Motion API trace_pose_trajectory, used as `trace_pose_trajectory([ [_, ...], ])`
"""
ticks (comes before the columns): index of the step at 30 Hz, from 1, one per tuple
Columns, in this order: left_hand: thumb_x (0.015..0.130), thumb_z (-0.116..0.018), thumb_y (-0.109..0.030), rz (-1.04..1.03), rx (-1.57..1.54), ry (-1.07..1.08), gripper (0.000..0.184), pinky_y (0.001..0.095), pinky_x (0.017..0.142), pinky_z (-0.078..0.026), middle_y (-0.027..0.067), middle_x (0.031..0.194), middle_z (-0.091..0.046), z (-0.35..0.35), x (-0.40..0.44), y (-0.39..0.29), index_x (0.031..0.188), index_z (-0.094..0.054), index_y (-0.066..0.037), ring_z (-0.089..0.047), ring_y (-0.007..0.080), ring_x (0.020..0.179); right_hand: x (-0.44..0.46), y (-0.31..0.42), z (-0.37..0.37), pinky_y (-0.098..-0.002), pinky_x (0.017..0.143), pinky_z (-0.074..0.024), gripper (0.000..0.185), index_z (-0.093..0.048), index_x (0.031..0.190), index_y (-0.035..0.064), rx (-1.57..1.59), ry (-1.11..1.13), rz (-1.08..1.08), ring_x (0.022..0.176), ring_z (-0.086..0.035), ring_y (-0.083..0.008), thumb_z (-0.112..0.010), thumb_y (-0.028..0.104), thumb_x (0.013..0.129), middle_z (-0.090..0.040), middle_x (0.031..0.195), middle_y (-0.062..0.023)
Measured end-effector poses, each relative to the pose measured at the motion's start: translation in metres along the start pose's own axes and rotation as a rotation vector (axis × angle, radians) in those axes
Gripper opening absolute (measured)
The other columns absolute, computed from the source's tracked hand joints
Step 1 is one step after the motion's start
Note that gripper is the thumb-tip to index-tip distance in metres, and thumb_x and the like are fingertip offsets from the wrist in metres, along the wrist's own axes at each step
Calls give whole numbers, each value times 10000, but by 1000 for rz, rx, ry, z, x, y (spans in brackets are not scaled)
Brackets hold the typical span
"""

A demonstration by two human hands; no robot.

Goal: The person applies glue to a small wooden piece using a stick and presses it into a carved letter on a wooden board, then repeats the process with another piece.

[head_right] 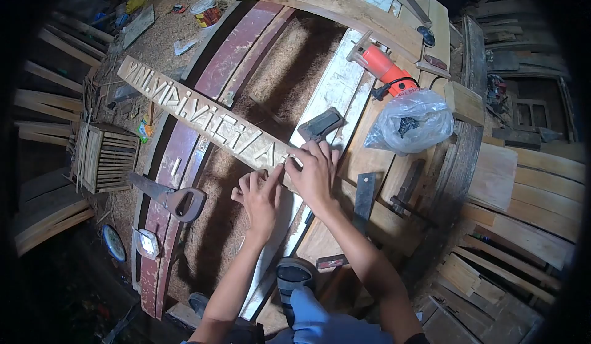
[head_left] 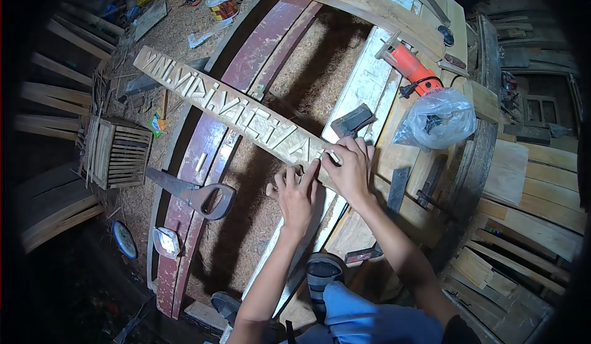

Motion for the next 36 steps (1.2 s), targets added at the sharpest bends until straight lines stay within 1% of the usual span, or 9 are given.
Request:
trace_pose_trajectory([
  [3,875,-745,-213,5,-18,1,485,520,976,-259,51,1130,-593,0,0,0,1338,-677,-339,-501,268,1180,0,0,1,-428,891,-371,193,-803,1005,128,19,15,15,952,-560,-243,-771,190,825,-644,935,-40],
  [5,835,-754,-159,-11,-17,-28,546,502,966,-268,43,1129,-568,2,0,-2,1350,-674,-325,-488,269,1167,-1,-2,0,-425,889,-371,195,-804,1010,130,24,22,9,948,-561,-242,-771,189,828,-647,935,-38],
  [15,833,-756,-152,-10,-20,-26,547,504,973,-270,50,1152,-574,2,0,-2,1347,-675,-323,-486,276,1180,0,-2,2,-410,847,-375,120,-802,963,144,48,5,24,927,-568,-234,-761,159,851,-643,898,-17],
  [25,833,-756,-148,-3,-28,-30,553,501,975,-271,52,1142,-568,2,0,-3,1352,-672,-320,-485,272,1182,-1,-1,1,-410,842,-377,121,-802,965,142,59,-5,25,930,-571,-236,-762,154,851,-647,906,-16],
  [28,836,-755,-149,-7,-28,-36,549,499,974,-272,52,1140,-569,1,-1,-2,1352,-671,-318,-486,272,1179,-3,-2,0,-411,843,-382,179,-795,1026,141,53,12,35,930,-569,-241,-760,161,851,-648,913,-23],
  [30,838,-754,-150,-8,-35,-37,547,498,974,-272,53,1139,-570,1,-1,-2,1351,-671,-318,-487,272,1177,-4,-1,7,-417,847,-392,290,-765,1134,136,53,-17,19,936,-575,-249,-750,156,845,-662,935,-34],
  [31,841,-752,-150,-5,-27,-34,542,498,973,-272,53,1140,-571,2,-1,-3,1351,-671,-317,-487,272,1175,-6,0,8,-417,847,-392,290,-765,1134,136,54,-18,19,936,-575,-249,-750,156,845,-662,935,-34],
  [33,845,-750,-150,1,-20,-34,538,499,972,-273,54,1140,-571,2,0,-2,1350,-671,-316,-488,272,1174,-10,-3,11,-423,850,-401,383,-726,1218,132,30,-6,-4,948,-584,-253,-740,144,835,-676,959,-43],
  [36,852,-745,-150,-4,-35,-36,530,501,970,-273,56,1138,-571,1,-1,-2,1351,-670,-313,-486,274,1170,-15,-11,6,-426,854,-408,414,-715,1237,130,43,28,-19,955,-593,-255,-737,123,823,-696,989,-42],
])
Point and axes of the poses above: each hand's wrist, its own x-axis towards the middle knuckle, its own z-axis out of the back of the hand, y = z × x, the point moved 8 cm from there along x, towards the middle knuckle
